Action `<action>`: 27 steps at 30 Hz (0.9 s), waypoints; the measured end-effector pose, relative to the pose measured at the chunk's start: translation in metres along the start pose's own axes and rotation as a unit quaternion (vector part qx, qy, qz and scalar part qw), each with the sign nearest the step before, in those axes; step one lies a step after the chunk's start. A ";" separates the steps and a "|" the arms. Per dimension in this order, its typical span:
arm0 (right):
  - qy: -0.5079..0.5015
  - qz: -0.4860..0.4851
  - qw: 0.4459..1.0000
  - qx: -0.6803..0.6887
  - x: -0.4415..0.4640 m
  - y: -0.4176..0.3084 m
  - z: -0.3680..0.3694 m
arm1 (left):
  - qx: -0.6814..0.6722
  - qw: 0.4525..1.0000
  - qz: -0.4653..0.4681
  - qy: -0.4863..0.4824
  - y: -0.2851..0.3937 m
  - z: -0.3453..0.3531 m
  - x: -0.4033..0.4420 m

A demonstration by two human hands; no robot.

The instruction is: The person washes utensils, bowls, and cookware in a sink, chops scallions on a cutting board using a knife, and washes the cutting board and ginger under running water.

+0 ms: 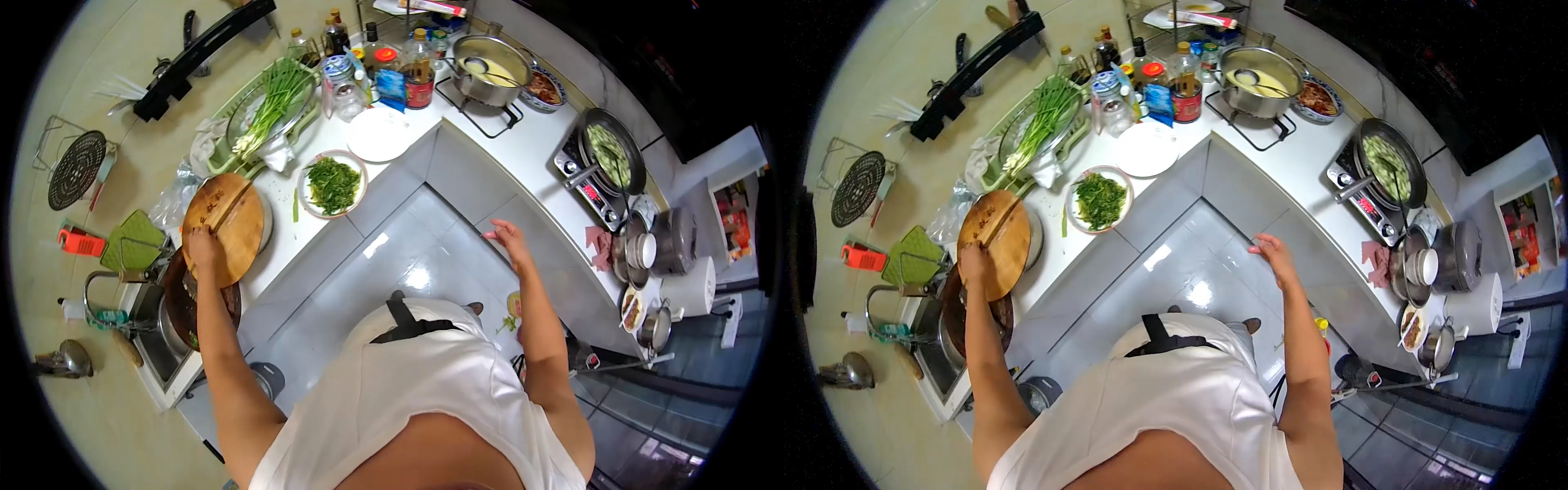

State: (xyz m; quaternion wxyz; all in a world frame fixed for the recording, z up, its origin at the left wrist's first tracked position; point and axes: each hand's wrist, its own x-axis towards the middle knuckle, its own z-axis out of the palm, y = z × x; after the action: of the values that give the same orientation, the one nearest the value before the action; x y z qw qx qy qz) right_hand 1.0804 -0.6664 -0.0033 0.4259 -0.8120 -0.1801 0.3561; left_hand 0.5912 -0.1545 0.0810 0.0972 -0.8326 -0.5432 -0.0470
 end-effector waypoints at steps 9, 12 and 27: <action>0.112 -0.061 0.865 -0.485 -0.008 0.021 0.008 | -0.101 0.993 -0.056 -0.032 -0.010 0.000 0.000; 0.081 -0.036 0.900 -0.427 -0.003 0.025 0.016 | -0.078 0.996 -0.037 -0.008 0.013 -0.015 0.008; 0.085 -0.102 0.866 -0.483 0.021 -0.005 0.046 | -0.259 0.962 0.048 0.072 0.148 -0.020 0.138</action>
State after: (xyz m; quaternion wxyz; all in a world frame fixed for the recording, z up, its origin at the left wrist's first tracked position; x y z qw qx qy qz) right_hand 1.0611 -0.6251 -0.0256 0.0280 -0.9205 -0.3742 0.1090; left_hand 0.7829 -0.0929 0.1094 -0.0812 -0.8487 -0.4636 -0.2411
